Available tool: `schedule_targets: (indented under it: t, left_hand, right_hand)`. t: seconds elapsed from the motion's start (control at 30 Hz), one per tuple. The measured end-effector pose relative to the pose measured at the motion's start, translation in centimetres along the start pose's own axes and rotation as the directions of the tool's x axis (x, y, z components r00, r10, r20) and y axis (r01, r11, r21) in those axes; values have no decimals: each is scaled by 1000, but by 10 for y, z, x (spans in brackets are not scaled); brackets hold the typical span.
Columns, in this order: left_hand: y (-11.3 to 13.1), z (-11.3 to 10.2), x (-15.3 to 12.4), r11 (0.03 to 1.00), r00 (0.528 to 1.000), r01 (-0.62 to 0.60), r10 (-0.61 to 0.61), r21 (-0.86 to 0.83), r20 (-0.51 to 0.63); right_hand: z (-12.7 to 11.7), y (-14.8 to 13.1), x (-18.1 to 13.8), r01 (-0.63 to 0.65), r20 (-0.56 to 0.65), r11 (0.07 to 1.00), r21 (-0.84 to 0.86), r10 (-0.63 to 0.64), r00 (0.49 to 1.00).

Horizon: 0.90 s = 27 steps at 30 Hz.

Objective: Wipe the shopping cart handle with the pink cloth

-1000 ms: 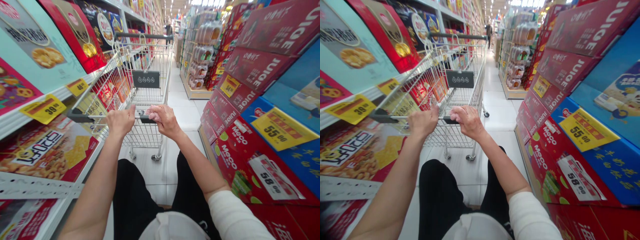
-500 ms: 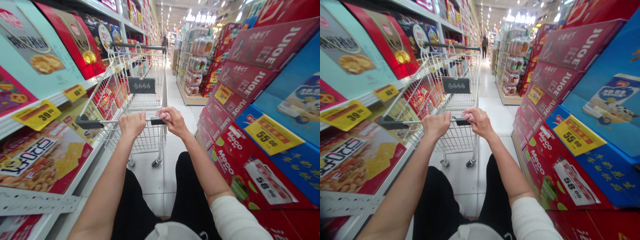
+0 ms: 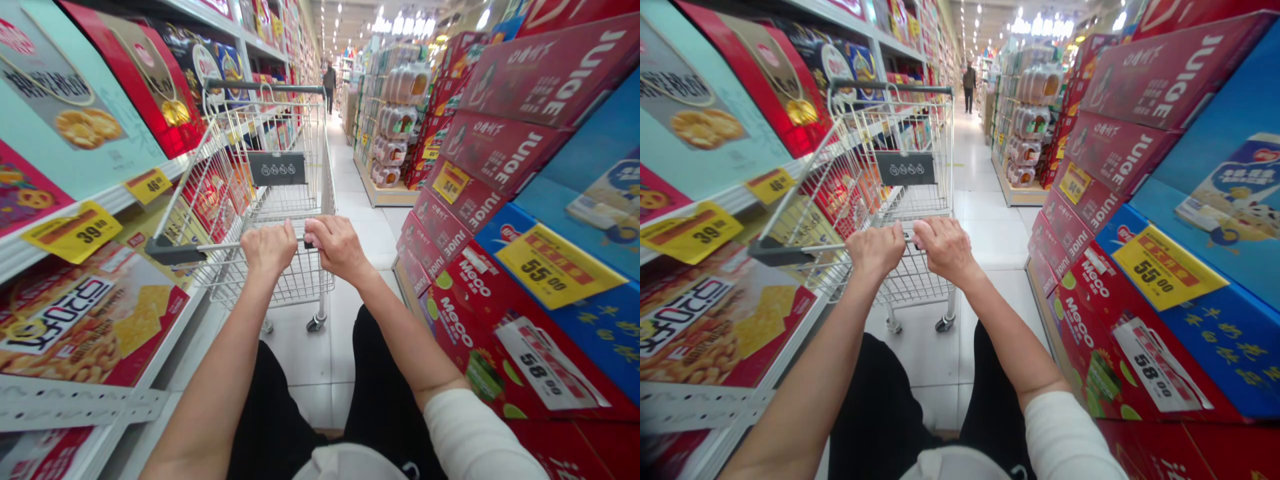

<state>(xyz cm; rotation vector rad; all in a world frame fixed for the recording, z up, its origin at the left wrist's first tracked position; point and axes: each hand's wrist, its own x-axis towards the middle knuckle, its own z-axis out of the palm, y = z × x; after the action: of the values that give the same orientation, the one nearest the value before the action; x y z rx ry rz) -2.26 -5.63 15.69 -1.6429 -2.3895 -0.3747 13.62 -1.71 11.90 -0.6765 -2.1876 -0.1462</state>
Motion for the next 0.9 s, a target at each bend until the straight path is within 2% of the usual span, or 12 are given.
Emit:
schedule_targets:
  t: [0.1, 0.23, 0.4, 0.5, 0.57, 0.7, 0.83, 0.9]
  left_hand:
    - [-5, 2, -1, 1000, 1000, -1, 1, 9, -15]
    - [-8, 1, -6, 999, 999, -37, 37, 2, -18]
    - [-19, -8, -5, 997, 997, -75, 75, -24, -3]
    - [-33, -11, -1, 998, 996, -52, 49, -39, -81]
    - [-41, -9, 2, 1000, 992, -9, 6, -23, -128]
    - [-42, 1, 3, 995, 990, 100, -100, -9, -98]
    - [-33, 3, 2, 993, 987, 109, -113, -36, -113]
    - [-31, 0, 2, 992, 987, 122, -125, -36, -97]
  right_hand:
    - [-3, 1, -3, 52, -7, 999, -4, -52, 999]
    - [-17, 24, -15, 116, -7, 992, 58, -116, 993]
    - [-25, 54, -34, 64, -59, 993, 99, -58, 997]
    - [-22, 59, -41, 50, -72, 987, 150, -40, 997]
    - [-18, 54, -41, 50, -108, 983, 177, -31, 994]
    - [-6, 28, -27, 74, -154, 993, 87, -60, 986]
    - [16, -8, 1, 39, -54, 995, -89, -44, 998]
    - [27, -22, 13, 64, 8, 989, -131, -63, 998]
